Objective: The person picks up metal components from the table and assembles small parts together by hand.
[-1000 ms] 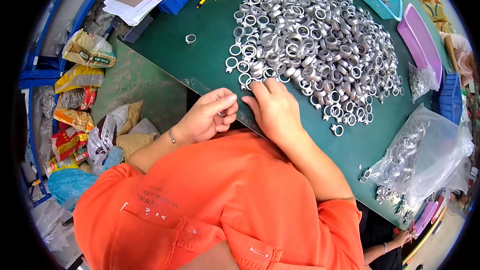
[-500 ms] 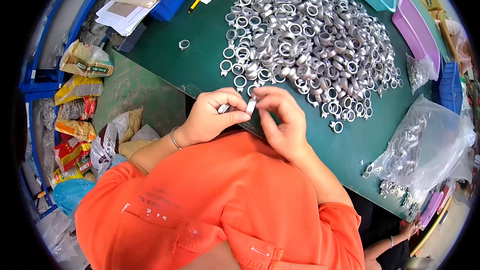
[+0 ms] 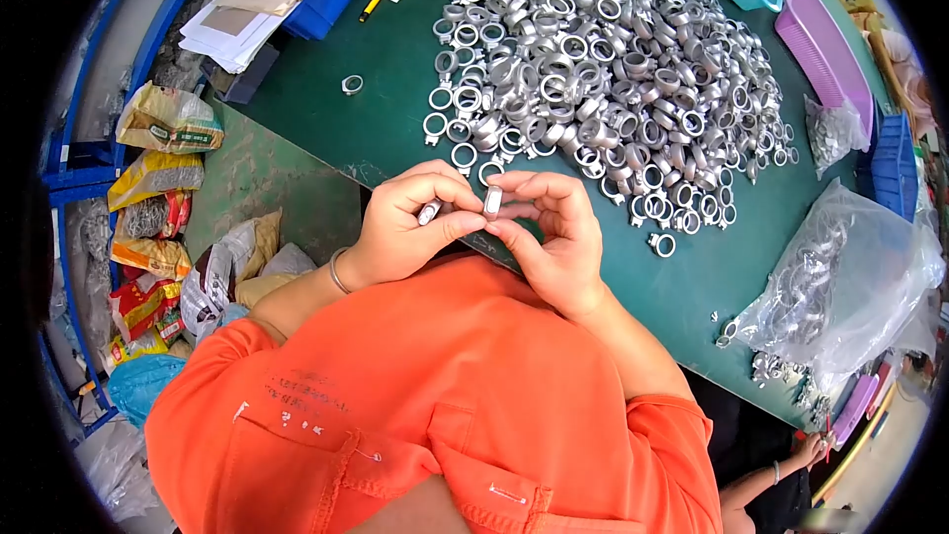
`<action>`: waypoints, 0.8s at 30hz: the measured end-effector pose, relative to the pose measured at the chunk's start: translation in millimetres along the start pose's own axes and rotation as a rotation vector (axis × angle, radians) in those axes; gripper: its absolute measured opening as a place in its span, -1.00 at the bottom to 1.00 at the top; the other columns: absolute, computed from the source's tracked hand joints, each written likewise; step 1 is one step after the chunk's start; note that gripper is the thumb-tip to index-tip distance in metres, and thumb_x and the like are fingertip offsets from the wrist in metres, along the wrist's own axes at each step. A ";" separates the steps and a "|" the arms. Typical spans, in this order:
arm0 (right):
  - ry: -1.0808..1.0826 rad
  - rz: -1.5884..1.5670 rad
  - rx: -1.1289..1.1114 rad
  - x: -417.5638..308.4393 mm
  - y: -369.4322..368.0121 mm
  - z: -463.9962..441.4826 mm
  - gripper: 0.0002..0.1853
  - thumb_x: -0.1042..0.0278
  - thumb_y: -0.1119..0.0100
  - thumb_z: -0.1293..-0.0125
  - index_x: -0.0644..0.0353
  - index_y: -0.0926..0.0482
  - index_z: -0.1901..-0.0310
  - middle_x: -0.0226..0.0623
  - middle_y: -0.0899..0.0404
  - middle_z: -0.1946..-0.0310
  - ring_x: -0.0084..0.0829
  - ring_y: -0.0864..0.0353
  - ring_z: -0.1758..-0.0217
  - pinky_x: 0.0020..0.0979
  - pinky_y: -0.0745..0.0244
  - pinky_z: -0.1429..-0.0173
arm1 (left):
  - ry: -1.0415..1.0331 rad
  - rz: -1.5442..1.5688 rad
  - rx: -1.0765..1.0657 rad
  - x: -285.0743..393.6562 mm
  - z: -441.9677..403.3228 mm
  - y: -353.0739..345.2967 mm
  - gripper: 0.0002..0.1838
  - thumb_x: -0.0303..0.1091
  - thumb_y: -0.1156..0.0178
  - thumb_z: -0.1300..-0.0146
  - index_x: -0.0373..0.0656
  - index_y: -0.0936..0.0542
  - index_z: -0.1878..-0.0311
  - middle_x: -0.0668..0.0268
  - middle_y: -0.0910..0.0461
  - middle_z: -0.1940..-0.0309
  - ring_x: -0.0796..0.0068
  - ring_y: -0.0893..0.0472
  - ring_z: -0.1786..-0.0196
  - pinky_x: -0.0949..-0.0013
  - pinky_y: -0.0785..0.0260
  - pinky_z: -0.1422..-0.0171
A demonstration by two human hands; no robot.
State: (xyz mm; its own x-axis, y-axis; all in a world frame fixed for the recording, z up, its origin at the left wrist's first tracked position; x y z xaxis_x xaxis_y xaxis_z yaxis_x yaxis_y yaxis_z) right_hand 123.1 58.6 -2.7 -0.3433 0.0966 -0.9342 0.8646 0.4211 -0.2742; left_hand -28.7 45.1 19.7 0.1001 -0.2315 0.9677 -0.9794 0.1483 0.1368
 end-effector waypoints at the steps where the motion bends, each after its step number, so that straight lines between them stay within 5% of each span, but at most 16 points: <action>1: 0.022 0.032 -0.013 -0.4 0.0 0.3 -0.57 0.78 -0.15 -0.09 0.24 -0.25 0.05 -0.05 -0.42 0.01 -0.31 -0.49 -0.04 -0.37 -0.52 -0.03 | 0.018 -0.002 -0.008 0.0 -0.2 -0.3 -0.89 -0.58 -0.30 -0.04 -0.25 -0.59 0.34 0.33 -0.52 0.37 0.62 -0.46 0.36 0.55 -0.30 0.29; 5: 0.012 0.045 0.085 -2.6 0.9 0.2 -0.61 0.74 -0.24 -0.03 0.23 -0.34 0.13 -0.11 -0.47 0.11 -0.32 -0.53 0.06 -0.42 -0.52 0.08 | 0.033 0.003 -0.008 -2.4 -0.5 -1.7 -0.88 -0.57 -0.27 -0.07 -0.26 -0.58 0.30 0.33 -0.53 0.35 0.66 -0.46 0.38 0.59 -0.30 0.33; 6: 0.159 0.364 0.056 -13.0 1.2 -2.2 -0.63 0.71 -0.28 0.02 0.22 -0.38 0.19 -0.15 -0.49 0.18 -0.32 -0.54 0.13 -0.43 -0.50 0.15 | 0.031 0.004 -0.011 -3.9 -0.4 -2.9 -0.88 -0.57 -0.27 -0.07 -0.26 -0.58 0.30 0.33 -0.53 0.35 0.66 -0.46 0.38 0.59 -0.30 0.33; 7: 0.306 0.685 0.026 -22.4 -1.7 -2.8 -0.66 0.68 -0.33 0.07 0.22 -0.43 0.25 -0.19 -0.50 0.25 -0.32 -0.54 0.20 -0.44 -0.48 0.21 | 0.133 0.063 0.003 -11.0 0.5 -3.5 -0.89 -0.57 -0.25 -0.09 -0.27 -0.57 0.28 0.33 -0.53 0.34 0.67 -0.47 0.38 0.60 -0.31 0.35; 9: 0.292 0.704 0.030 -27.5 -4.9 -3.2 -0.69 0.66 -0.35 0.09 0.21 -0.47 0.29 -0.21 -0.50 0.30 -0.31 -0.53 0.26 -0.43 -0.46 0.24 | 0.441 0.225 -0.029 -19.3 0.8 -6.4 -0.90 -0.57 -0.12 -0.20 -0.30 -0.55 0.21 0.32 -0.54 0.31 0.67 -0.51 0.37 0.61 -0.38 0.37; 10: 0.279 0.718 0.029 -29.8 -7.3 -4.9 -0.71 0.63 -0.37 0.12 0.21 -0.50 0.34 -0.24 -0.50 0.36 -0.30 -0.52 0.31 -0.43 -0.44 0.28 | 0.435 0.226 -0.034 -21.7 -0.1 -7.9 -0.90 -0.57 -0.12 -0.20 -0.30 -0.55 0.21 0.32 -0.54 0.31 0.67 -0.51 0.37 0.61 -0.38 0.37; 12: 0.361 0.628 -0.175 -32.7 -18.1 -9.4 -0.75 0.60 -0.36 0.08 0.23 -0.55 0.31 -0.24 -0.51 0.39 -0.27 -0.53 0.32 -0.39 -0.46 0.27 | 0.650 0.648 0.037 -38.9 5.7 -14.7 -0.85 -0.52 -0.01 -0.27 -0.32 -0.52 0.14 0.30 -0.54 0.32 0.64 -0.54 0.34 0.56 -0.44 0.35; 16: 0.441 1.079 -0.040 -33.2 -0.2 -25.0 -0.75 0.61 -0.20 0.06 0.20 -0.57 0.26 -0.28 -0.47 0.37 -0.24 -0.47 0.35 -0.31 -0.39 0.28 | 0.735 1.066 -0.011 -38.9 0.9 -19.1 -0.76 -0.49 0.11 -0.30 -0.28 -0.46 0.03 0.27 -0.53 0.29 0.52 -0.56 0.28 0.52 -0.45 0.40; 18: 0.348 1.525 -0.004 -30.6 11.6 -40.8 -0.73 0.50 -0.09 0.06 0.10 -0.57 0.25 -0.37 -0.43 0.33 -0.29 -0.41 0.27 -0.28 -0.26 0.18 | 0.726 1.065 0.017 -43.7 1.4 -21.6 -0.82 -0.48 0.03 -0.30 -0.25 -0.45 0.06 0.31 -0.49 0.34 0.56 -0.52 0.34 0.56 -0.35 0.48; 24: 0.403 1.597 -0.046 -37.9 16.7 -40.9 -0.81 0.46 -0.14 0.04 0.09 -0.54 0.31 -0.39 -0.43 0.33 -0.30 -0.40 0.25 -0.26 -0.24 0.15 | 0.671 0.722 -0.030 -44.8 0.2 -25.2 -0.90 -0.47 -0.11 -0.27 -0.23 -0.47 0.17 0.38 -0.43 0.45 0.67 -0.39 0.48 0.61 -0.22 0.53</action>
State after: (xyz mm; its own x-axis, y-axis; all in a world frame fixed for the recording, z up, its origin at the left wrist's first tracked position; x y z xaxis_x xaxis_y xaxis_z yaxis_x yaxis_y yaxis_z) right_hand 135.6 98.8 37.5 0.7551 0.6427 -0.1293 0.4069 -0.3049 0.8611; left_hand -8.6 51.6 -27.2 -0.4328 0.5167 0.7387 -0.8404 0.0653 -0.5381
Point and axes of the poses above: each hand's wrist, its own z-axis away from the middle knuckle, its own y-axis out of the back of the hand, x = y × z, the point moved 5 cm from there along -z, towards the middle knuckle
